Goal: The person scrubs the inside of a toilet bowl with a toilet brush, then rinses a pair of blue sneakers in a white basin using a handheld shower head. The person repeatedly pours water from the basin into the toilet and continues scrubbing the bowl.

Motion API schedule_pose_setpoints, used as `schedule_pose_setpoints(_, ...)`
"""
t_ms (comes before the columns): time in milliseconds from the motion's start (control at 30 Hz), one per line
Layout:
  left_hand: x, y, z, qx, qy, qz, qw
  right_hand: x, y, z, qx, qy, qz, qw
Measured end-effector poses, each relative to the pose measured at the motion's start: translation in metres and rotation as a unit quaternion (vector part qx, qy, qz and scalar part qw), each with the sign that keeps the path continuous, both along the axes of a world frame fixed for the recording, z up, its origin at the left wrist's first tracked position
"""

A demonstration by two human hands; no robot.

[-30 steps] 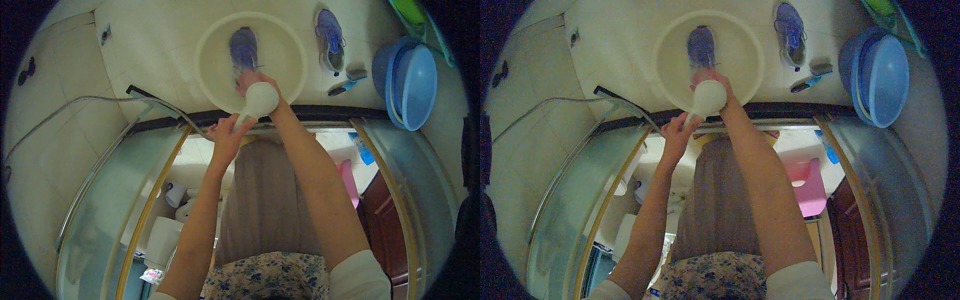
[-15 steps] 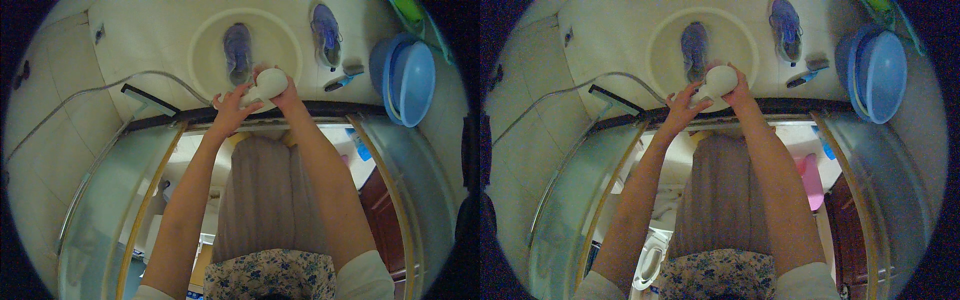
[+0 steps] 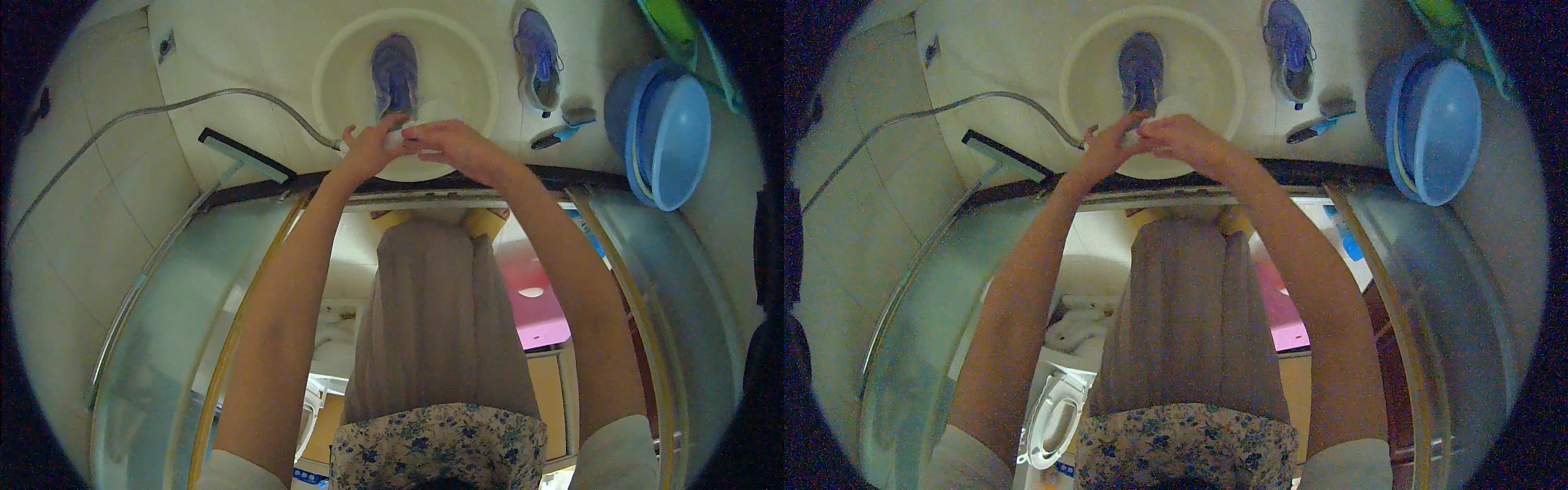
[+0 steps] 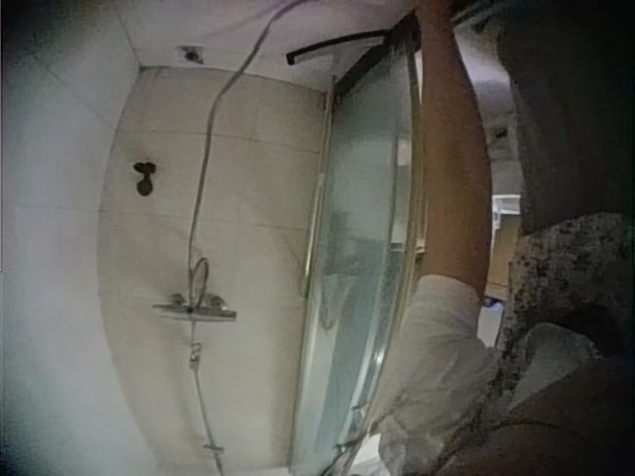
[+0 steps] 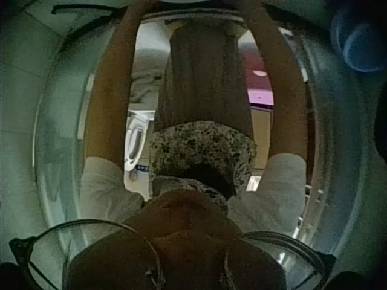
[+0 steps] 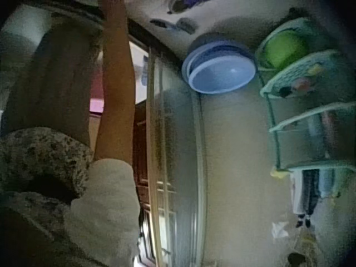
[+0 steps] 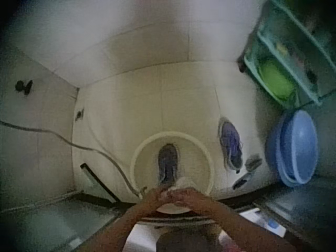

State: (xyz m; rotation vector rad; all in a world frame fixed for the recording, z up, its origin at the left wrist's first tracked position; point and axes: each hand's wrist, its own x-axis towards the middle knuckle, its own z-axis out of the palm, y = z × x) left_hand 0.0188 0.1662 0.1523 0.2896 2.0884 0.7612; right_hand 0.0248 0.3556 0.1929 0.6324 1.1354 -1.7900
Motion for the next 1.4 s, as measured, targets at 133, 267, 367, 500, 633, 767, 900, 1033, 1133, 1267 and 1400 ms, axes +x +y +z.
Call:
schedule_pose_setpoints(133,0.000,-0.003,-0.002,0.024,0.021,0.010,0.999,0.009,0.017,0.000,0.049,-0.037,-0.105,0.993)
schedule_pose_setpoints(267,-0.001,-0.005,-0.006,0.069,0.025,0.000,0.997,0.018,0.037,-0.037,0.168,-0.143,-0.290,0.931)
schedule_pose_setpoints(367,-0.006,-0.005,-0.006,0.118,-0.019,-0.027,0.992,0.016,0.027,-0.050,-0.085,-0.251,-0.330,0.906)
schedule_pose_setpoints(500,-0.014,0.002,0.001,0.148,-0.047,-0.064,0.986,0.011,0.019,-0.071,-0.201,-0.185,-0.346,0.897)
schedule_pose_setpoints(633,-0.019,0.003,0.006,0.110,-0.029,-0.072,0.991,-0.003,0.042,-0.069,-0.155,-0.013,-0.339,0.928)
schedule_pose_setpoints(767,-0.019,-0.013,-0.011,0.128,-0.014,-0.050,0.990,-0.031,0.031,-0.008,-0.105,0.021,-0.171,0.979)
schedule_pose_setpoints(900,-0.031,-0.014,-0.016,0.117,-0.021,-0.049,0.992,0.010,-0.025,0.015,-0.014,-0.020,0.009,1.000)
schedule_pose_setpoints(1033,-0.031,-0.001,-0.011,0.113,0.000,-0.022,0.993,0.018,-0.013,0.005,0.095,-0.007,-0.037,0.995)
schedule_pose_setpoints(1133,-0.025,0.006,-0.016,0.127,0.012,-0.010,0.992,0.023,-0.006,0.000,0.207,0.020,-0.026,0.978)
schedule_pose_setpoints(1267,-0.015,0.018,-0.013,0.197,-0.024,0.037,0.979,0.036,0.032,-0.042,0.326,0.089,0.037,0.941)
schedule_pose_setpoints(1400,-0.003,0.018,-0.015,0.215,-0.157,0.096,0.959,0.035,0.107,-0.093,0.636,0.274,0.085,0.716)
